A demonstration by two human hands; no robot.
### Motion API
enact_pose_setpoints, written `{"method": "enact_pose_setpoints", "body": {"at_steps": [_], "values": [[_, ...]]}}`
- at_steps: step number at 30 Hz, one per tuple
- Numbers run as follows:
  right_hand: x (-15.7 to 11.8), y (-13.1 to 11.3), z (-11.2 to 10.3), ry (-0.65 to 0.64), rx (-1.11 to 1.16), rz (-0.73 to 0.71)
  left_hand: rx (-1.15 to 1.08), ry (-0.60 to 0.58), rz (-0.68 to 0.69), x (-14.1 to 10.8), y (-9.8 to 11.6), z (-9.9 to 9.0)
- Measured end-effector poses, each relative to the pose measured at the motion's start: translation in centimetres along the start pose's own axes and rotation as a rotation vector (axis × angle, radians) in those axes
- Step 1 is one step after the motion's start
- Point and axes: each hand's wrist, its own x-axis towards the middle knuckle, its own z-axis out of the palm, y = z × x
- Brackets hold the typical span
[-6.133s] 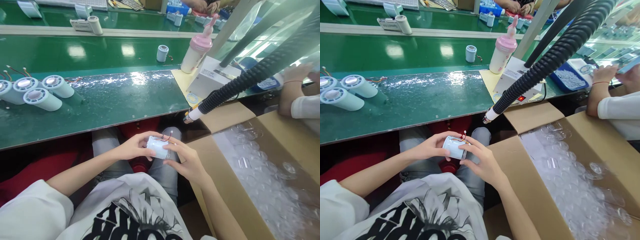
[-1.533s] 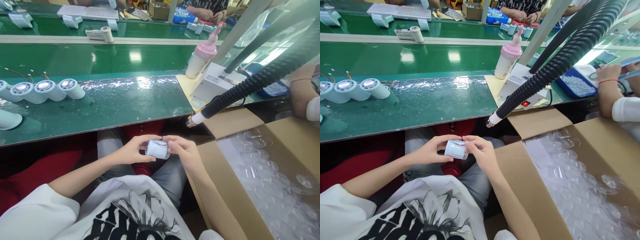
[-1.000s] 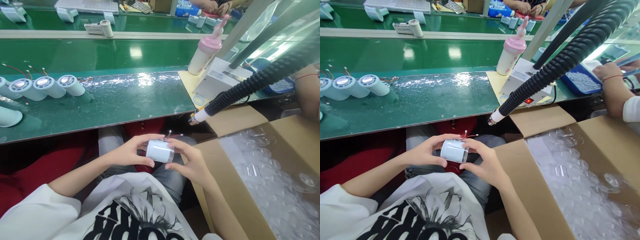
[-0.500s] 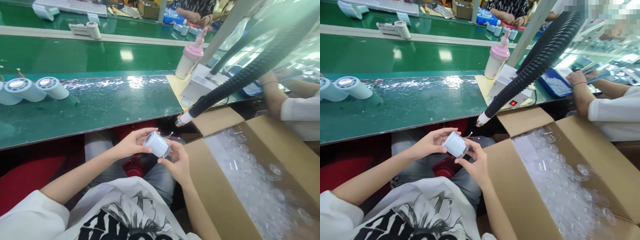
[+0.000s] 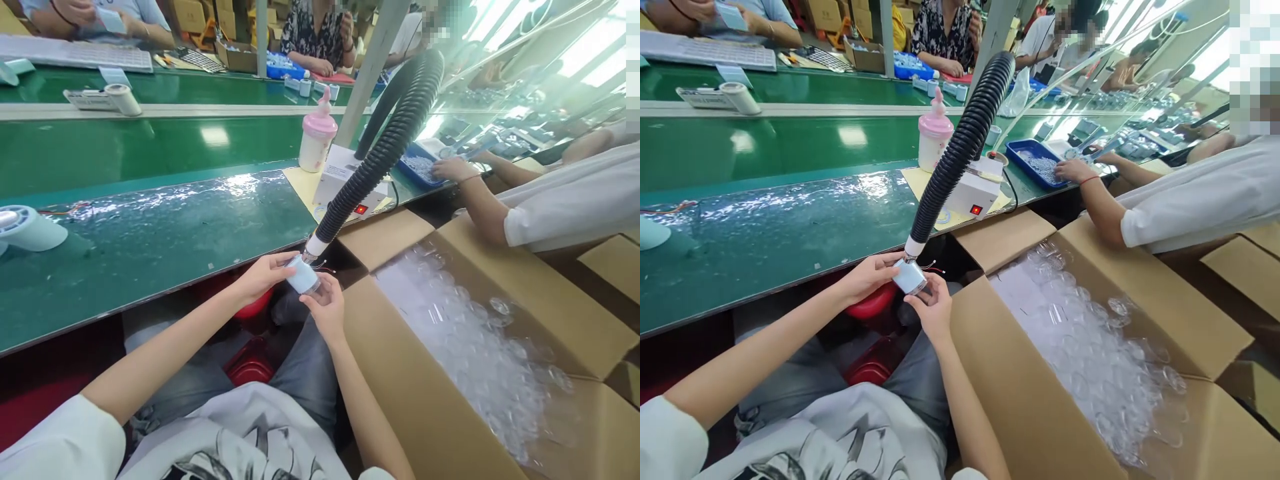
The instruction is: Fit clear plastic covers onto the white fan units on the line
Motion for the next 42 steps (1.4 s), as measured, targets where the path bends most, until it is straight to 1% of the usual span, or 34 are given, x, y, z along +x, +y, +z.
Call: {"method": "enact_pose_setpoints", "body": {"at_steps": [4, 7, 9, 10, 13, 17, 20, 22, 24, 27, 32, 38, 40, 42], "values": [[0.0, -0.6, 0.3, -0.090, -0.003, -0.007, 0.034, 0.025, 0.011, -1.4, 0.7, -0.6], [-0.5, -1.6, 0.2, -0.163, -0.026, -0.018, 0.072, 0.026, 0.015, -3.2, 1.4, -1.0], [-1.1, -2.5, -0.1, -0.232, -0.057, -0.047, 0.123, -0.011, 0.026, -4.7, 1.9, -1.2], [-1.4, -3.0, -0.2, -0.271, -0.072, -0.069, 0.160, -0.047, 0.046, -5.5, 2.1, -1.2], [-2.3, -4.4, -0.5, -0.360, -0.083, -0.119, 0.335, -0.154, 0.166, -7.8, 2.6, -1.2], [-3.2, -5.9, -0.5, -0.382, -0.073, -0.093, 0.671, -0.136, 0.409, -9.6, 3.4, -0.9], [-3.6, -6.8, -0.6, -0.386, -0.103, -0.082, 0.907, -0.185, 0.593, -10.3, 4.0, -0.7], [-3.8, -7.3, -0.8, -0.397, -0.083, -0.071, 1.026, -0.234, 0.649, -10.6, 4.4, -0.5], [-3.9, -7.6, -1.0, -0.408, -0.025, -0.040, 1.097, -0.256, 0.651, -10.9, 4.6, -0.4], [-4.1, -7.9, -1.1, -0.410, 0.048, 0.015, 1.125, -0.266, 0.626, -11.4, 5.0, -0.1], [-4.2, -8.1, -1.0, -0.401, 0.058, 0.087, 1.138, -0.271, 0.599, -12.2, 5.2, 0.3], [-3.9, -7.9, -0.7, -0.404, 0.070, 0.156, 0.989, -0.253, 0.615, -12.3, 4.6, 0.4], [-3.8, -7.8, -0.7, -0.428, 0.055, 0.152, 0.979, -0.275, 0.598, -12.3, 4.3, 0.3], [-3.9, -7.8, -0.8, -0.463, 0.003, 0.105, 0.927, -0.268, 0.575, -12.2, 4.0, 0.2]]}}
